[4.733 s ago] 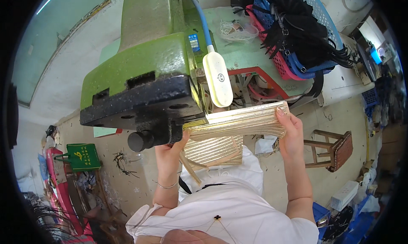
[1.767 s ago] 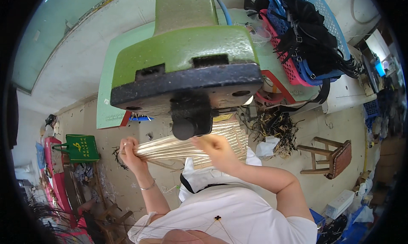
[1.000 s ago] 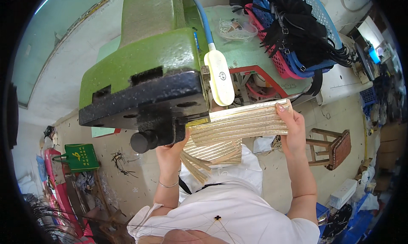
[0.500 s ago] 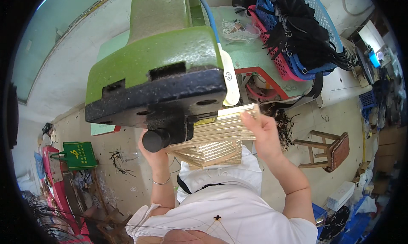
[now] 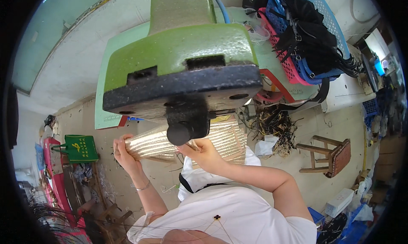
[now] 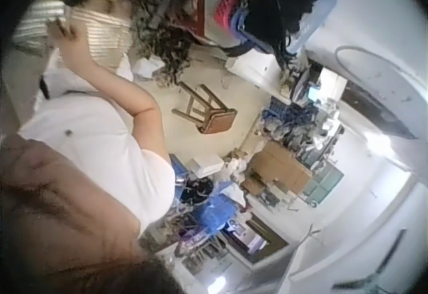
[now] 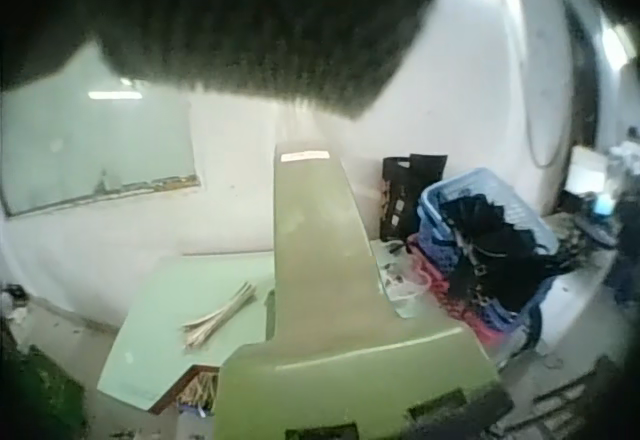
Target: Feed material strips into an industrial machine for processing shoe components.
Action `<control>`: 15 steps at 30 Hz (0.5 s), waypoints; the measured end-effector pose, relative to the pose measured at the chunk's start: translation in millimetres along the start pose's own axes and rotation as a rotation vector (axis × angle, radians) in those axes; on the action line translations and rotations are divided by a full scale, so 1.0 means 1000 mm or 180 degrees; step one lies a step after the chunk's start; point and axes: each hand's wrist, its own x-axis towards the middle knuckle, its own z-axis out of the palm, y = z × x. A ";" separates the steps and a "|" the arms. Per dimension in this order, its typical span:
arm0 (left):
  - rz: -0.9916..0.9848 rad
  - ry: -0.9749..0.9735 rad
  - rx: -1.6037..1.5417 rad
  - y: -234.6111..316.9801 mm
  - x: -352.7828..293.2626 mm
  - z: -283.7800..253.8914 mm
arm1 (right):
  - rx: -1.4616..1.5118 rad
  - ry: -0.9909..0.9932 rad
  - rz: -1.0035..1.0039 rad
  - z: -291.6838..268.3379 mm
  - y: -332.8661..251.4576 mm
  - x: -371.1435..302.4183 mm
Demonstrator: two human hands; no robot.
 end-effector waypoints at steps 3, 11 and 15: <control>0.0190 -0.0546 -0.0113 -0.004 -0.016 -0.001 | 0.0493 0.0432 -0.0293 0.008 0.012 -0.013; -0.1043 -0.2248 0.0309 0.021 -0.074 0.092 | 0.0387 0.2511 -0.1405 -0.073 -0.034 -0.058; -0.0949 -0.2261 0.0275 0.018 -0.086 0.117 | 0.0485 0.2643 -0.1374 -0.086 -0.054 -0.071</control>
